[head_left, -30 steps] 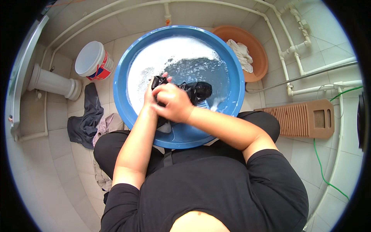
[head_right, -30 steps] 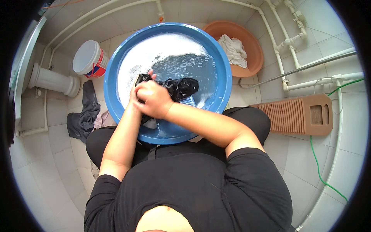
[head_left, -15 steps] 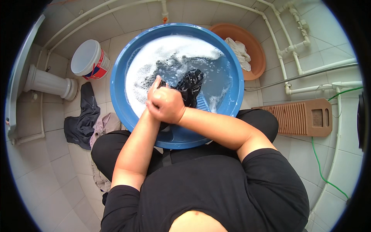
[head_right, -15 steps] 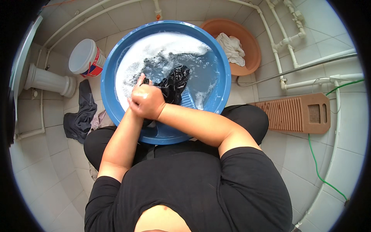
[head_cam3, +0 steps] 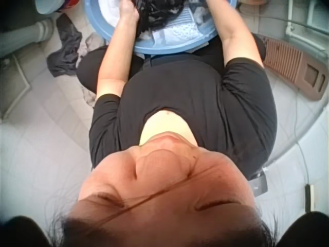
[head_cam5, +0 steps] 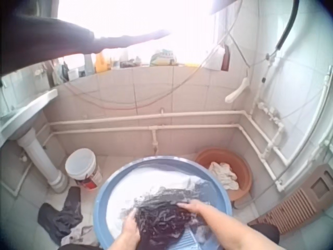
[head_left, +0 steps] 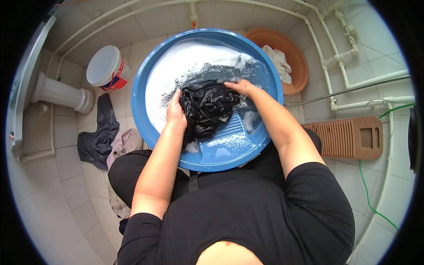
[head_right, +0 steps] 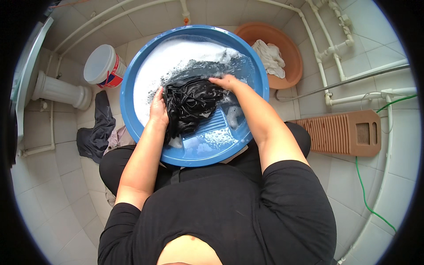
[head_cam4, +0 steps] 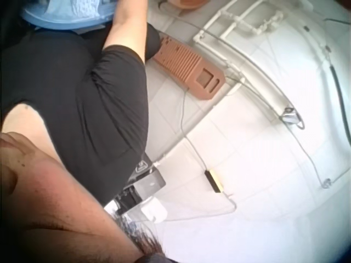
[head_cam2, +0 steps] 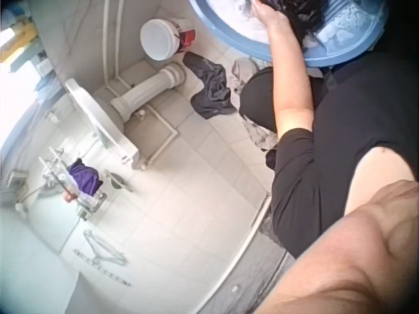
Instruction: The person sits on the floor and hand-washes a dark garment in a blue basin filled with soapy water. They repeatedly scrub, wring, and agitate the fabric by hand throughout the clip.
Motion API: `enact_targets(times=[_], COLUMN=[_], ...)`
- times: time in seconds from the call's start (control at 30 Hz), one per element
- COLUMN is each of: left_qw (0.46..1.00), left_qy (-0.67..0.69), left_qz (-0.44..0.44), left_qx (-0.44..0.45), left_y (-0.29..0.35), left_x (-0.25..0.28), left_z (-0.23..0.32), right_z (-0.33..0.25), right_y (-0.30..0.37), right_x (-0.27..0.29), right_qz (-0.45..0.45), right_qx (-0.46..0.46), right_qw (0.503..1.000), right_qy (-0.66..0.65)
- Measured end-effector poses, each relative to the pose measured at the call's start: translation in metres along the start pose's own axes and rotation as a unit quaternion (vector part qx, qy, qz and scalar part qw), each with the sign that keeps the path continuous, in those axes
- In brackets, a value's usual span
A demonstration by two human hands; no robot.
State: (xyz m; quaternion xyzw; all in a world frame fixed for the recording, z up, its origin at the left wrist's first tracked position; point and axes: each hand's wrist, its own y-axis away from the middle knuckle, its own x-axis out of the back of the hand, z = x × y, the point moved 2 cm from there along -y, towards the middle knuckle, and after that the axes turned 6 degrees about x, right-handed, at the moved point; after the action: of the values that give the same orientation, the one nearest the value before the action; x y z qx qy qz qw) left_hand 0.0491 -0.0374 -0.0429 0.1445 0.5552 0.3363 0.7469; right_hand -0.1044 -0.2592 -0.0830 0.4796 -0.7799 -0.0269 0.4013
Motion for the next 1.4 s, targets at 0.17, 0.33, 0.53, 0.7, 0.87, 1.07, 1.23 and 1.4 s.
enact_targets(times=[0.17, 0.33, 0.53, 0.7, 0.87, 1.07, 1.23, 1.4], left_qw=[0.996, 0.995, 0.991, 0.985, 0.977, 0.981, 0.986, 0.988], left_qy=[-0.028, -0.081, -0.087, -0.155, -0.188, -0.111, -0.156, -0.060], left_qz=[-0.054, -0.018, -0.057, 0.004, -0.058, -0.126, 0.006, -0.142], left_qx=[0.061, 0.047, 0.081, -0.074, -0.083, -0.095, -0.052, -0.015], left_y=[-0.004, 0.003, 0.001, 0.012, -0.009, -0.001, 0.016, -0.031], left_x=[-0.002, -0.016, -0.003, -0.004, 0.012, -0.002, -0.022, 0.054], left_z=[-0.001, -0.007, -0.002, -0.008, -0.018, -0.024, -0.029, -0.031], right_z=[-0.020, -0.098, -0.191, -0.183, -0.176, -0.193, -0.149, -0.190], right_y=[0.004, 0.044, 0.136, 0.114, 0.086, 0.116, 0.062, 0.117], right_x=[-0.003, -0.030, -0.075, -0.080, -0.070, -0.086, -0.054, -0.082], right_qz=[0.159, 0.202, 0.199, 0.300, 0.355, 0.291, 0.371, 0.252], right_qx=[-0.015, 0.312, 0.484, 0.497, 0.310, 0.427, 0.219, 0.365], right_qw=[0.976, 0.923, 0.852, 0.814, 0.882, 0.855, 0.902, 0.889], right_qy=[0.147, -0.099, 0.016, 0.025, 0.020, -0.043, -0.026, -0.118])
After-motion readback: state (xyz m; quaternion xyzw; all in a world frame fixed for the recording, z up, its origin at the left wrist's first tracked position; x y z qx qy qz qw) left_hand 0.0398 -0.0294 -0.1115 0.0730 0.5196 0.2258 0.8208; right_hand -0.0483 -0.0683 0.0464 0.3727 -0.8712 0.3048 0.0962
